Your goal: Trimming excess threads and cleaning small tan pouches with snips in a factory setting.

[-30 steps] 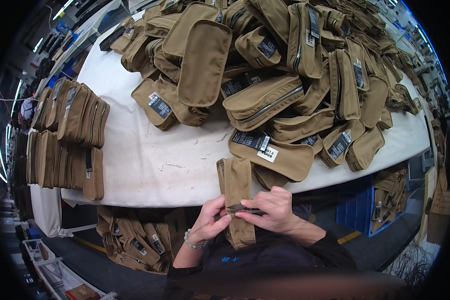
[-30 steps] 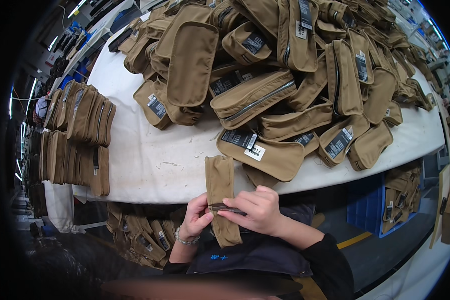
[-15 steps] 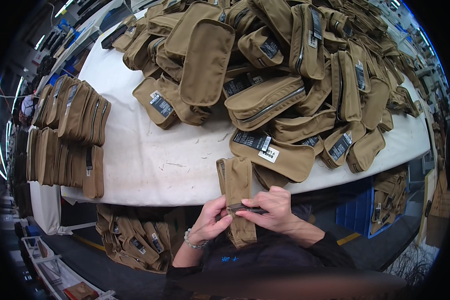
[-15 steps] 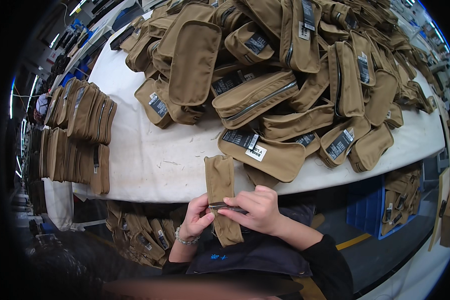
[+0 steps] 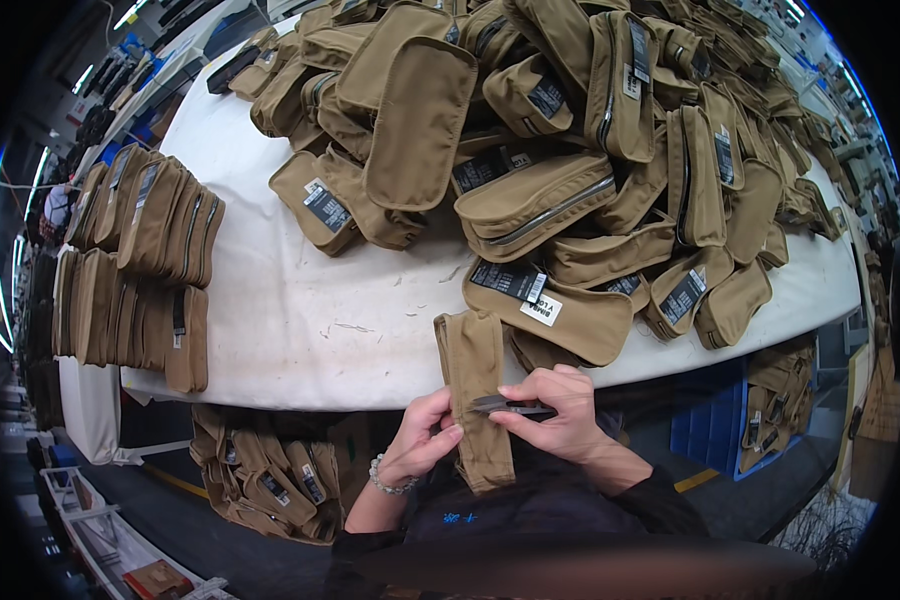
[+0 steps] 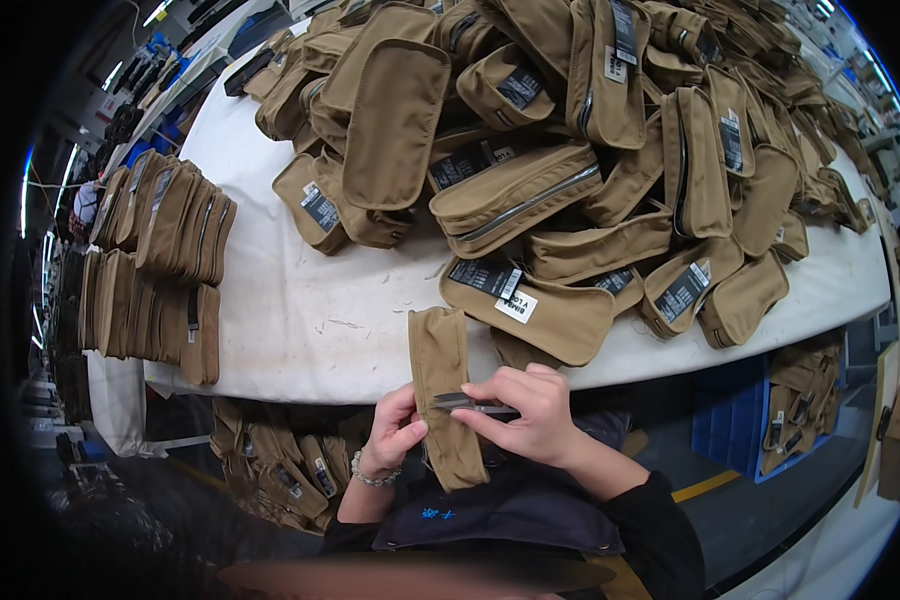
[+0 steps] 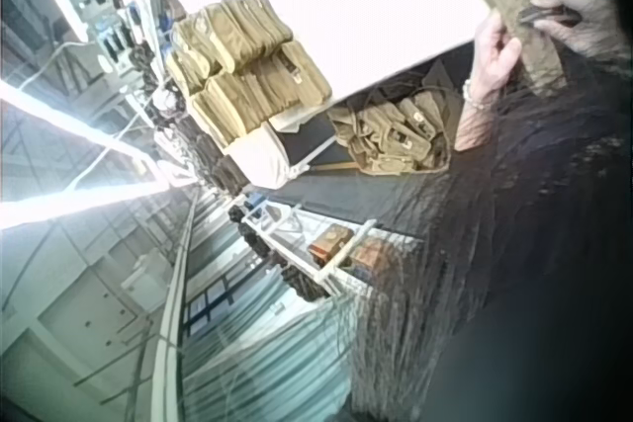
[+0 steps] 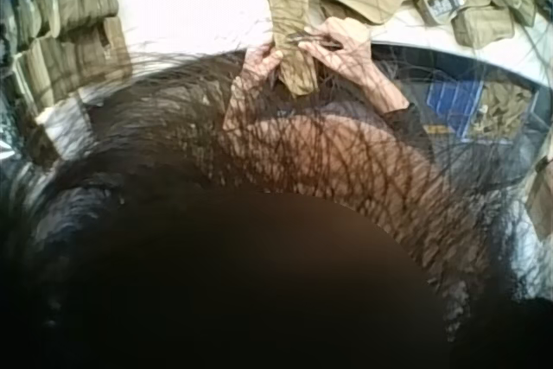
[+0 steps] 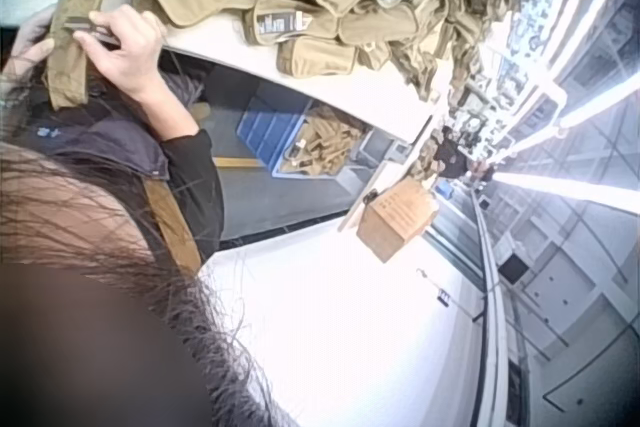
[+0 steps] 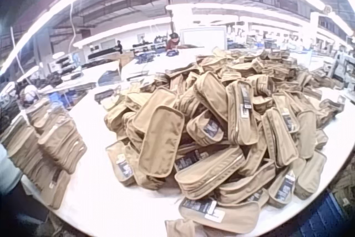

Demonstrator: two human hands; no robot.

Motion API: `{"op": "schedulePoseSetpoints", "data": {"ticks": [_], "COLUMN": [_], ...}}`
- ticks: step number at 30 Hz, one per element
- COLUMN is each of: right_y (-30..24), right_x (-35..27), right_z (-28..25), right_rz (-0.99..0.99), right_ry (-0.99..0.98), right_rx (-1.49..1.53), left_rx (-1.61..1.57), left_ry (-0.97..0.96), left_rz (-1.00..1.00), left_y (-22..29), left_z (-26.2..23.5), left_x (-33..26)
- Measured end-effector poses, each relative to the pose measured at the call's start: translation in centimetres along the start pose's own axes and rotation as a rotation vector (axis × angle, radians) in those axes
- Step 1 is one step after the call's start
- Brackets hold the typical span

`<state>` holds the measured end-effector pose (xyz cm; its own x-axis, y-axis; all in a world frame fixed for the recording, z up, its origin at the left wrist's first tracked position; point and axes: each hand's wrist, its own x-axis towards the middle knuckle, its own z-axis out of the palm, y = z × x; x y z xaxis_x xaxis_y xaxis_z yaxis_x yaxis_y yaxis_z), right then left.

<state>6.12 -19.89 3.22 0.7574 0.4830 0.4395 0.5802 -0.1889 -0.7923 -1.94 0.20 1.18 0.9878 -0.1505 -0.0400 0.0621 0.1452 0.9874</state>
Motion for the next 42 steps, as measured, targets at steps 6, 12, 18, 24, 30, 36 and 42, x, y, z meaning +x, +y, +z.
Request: {"op": "schedulePoseSetpoints", "data": {"ticks": [6,12,18,24,30,36,42], "right_y": [-0.1,-0.1,1.2,-0.1,2.0,1.4,1.4], "right_x": [0.8,0.5,-0.7,0.7,-0.4,-0.6,-0.9], "right_z": [-1.1,-0.7,1.7,3.5,5.2,4.8,4.5], "right_rz": [-0.159,-0.018,0.344,0.281,0.369,0.872,0.555], "right_ry": [-0.023,-0.019,-0.08,-0.101,-0.108,-0.171,-0.202], "right_rx": [-0.207,-0.106,0.25,0.229,0.629,1.127,0.704], "left_rx": [-0.047,-0.227,-0.15,-0.155,-0.235,-0.251,-0.045], "left_ry": [-0.001,0.082,0.15,0.191,0.172,0.157,0.223], "left_rz": [0.007,0.029,0.099,0.117,0.132,0.132,0.149], "left_y": [-0.3,-0.2,-1.6,-1.8,-2.8,-4.1,-3.4], "left_z": [-0.3,-0.3,-0.4,-0.6,-1.1,-1.6,-1.9], "left_x": [0.0,0.6,0.2,0.1,-0.1,-0.3,-0.7]}}
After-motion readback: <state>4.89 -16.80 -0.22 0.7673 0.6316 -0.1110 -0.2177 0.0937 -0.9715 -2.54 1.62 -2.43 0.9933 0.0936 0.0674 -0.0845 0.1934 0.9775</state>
